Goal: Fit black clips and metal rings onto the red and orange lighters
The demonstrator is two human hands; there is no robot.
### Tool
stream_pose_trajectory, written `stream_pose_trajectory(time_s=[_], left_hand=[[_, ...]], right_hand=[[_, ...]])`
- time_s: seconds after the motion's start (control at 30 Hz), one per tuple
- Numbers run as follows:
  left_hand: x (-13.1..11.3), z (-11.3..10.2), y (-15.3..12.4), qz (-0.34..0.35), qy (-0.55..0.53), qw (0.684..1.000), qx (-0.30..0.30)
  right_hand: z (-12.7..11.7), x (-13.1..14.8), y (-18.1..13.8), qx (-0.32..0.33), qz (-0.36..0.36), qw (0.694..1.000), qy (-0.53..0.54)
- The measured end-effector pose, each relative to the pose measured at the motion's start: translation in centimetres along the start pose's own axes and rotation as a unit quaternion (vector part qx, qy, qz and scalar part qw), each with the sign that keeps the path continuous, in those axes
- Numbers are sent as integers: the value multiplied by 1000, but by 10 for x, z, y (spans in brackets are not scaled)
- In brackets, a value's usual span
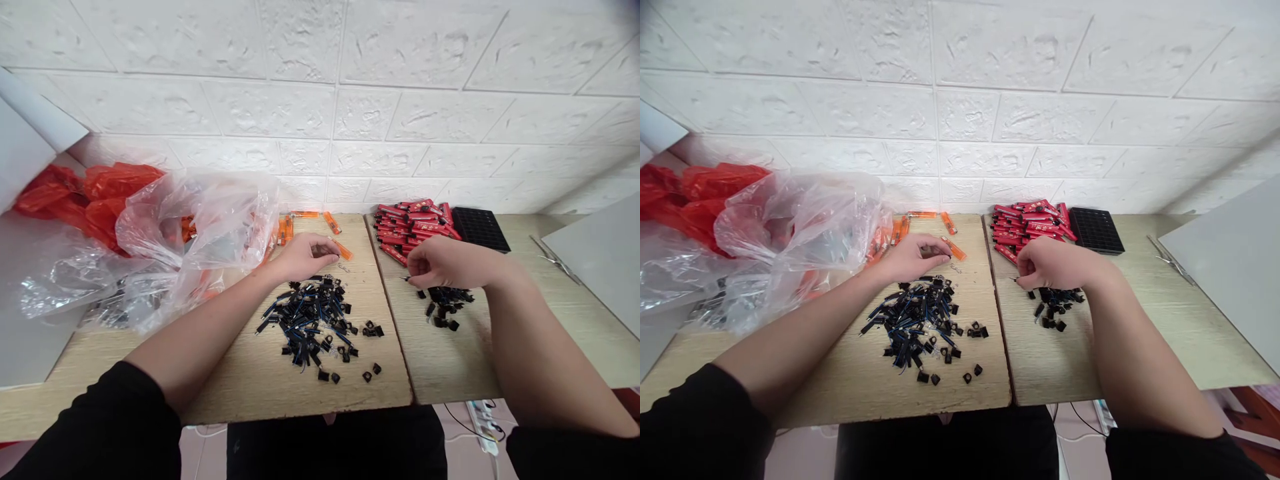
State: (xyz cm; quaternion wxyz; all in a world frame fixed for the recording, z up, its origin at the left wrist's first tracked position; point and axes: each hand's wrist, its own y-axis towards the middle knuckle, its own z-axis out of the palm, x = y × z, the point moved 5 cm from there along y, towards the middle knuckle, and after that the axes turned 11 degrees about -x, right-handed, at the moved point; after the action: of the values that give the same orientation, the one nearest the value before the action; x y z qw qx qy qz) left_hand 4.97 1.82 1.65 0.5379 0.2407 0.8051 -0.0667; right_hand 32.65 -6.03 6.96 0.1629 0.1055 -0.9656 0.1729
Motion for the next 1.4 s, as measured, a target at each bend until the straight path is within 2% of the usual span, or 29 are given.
stream_pose_trajectory(time_s=[0.13, 0.23, 0.33, 0.4, 0.47, 0.57, 0.67, 0.8, 0.9, 1.0, 1.1, 1.17, 1.3, 1.4], left_hand=[[-2, 0, 0, -2, -8, 1000, 1], [-1, 1, 0, -5, -17, 1000, 0], [2, 1, 1, -10, -14, 1000, -3], [2, 1, 1, -12, -13, 1000, -4], [0, 1, 0, -16, -19, 1000, -7], [-6, 3, -2, -24, -42, 999, 0], [-11, 8, -6, -33, -90, 995, 25], [-17, 13, -11, -28, -116, 992, 45], [-23, 13, -12, -16, -108, 993, 55], [-29, 6, -10, 9, -54, 997, 46], [-26, -6, -5, 19, 23, 1000, 3], [-19, -13, -1, 10, 48, 999, -14], [0, -22, 5, -9, 81, 996, -34], [7, -23, 8, -10, 65, 998, -23]], right_hand=[[-6, -27, -10, 36, 65, 997, -37], [-12, -24, -9, -13, 57, 996, -67], [-13, 4, -1, -128, -6, 990, -56], [-8, 29, 4, -228, -68, 971, -6], [4, 52, 8, -288, -141, 946, 39], [29, 73, 13, -296, -209, 930, 70], [43, 80, 15, -302, -248, 917, 75], [48, 84, 14, -323, -295, 895, 90], [45, 84, 12, -324, -298, 893, 94], [37, 78, 10, -269, -266, 922, 80], [28, 66, 6, -128, -218, 964, 85], [24, 58, 0, -17, -197, 974, 107], [27, 58, -17, 177, -207, 948, 166], [33, 68, -26, 253, -223, 924, 181]])
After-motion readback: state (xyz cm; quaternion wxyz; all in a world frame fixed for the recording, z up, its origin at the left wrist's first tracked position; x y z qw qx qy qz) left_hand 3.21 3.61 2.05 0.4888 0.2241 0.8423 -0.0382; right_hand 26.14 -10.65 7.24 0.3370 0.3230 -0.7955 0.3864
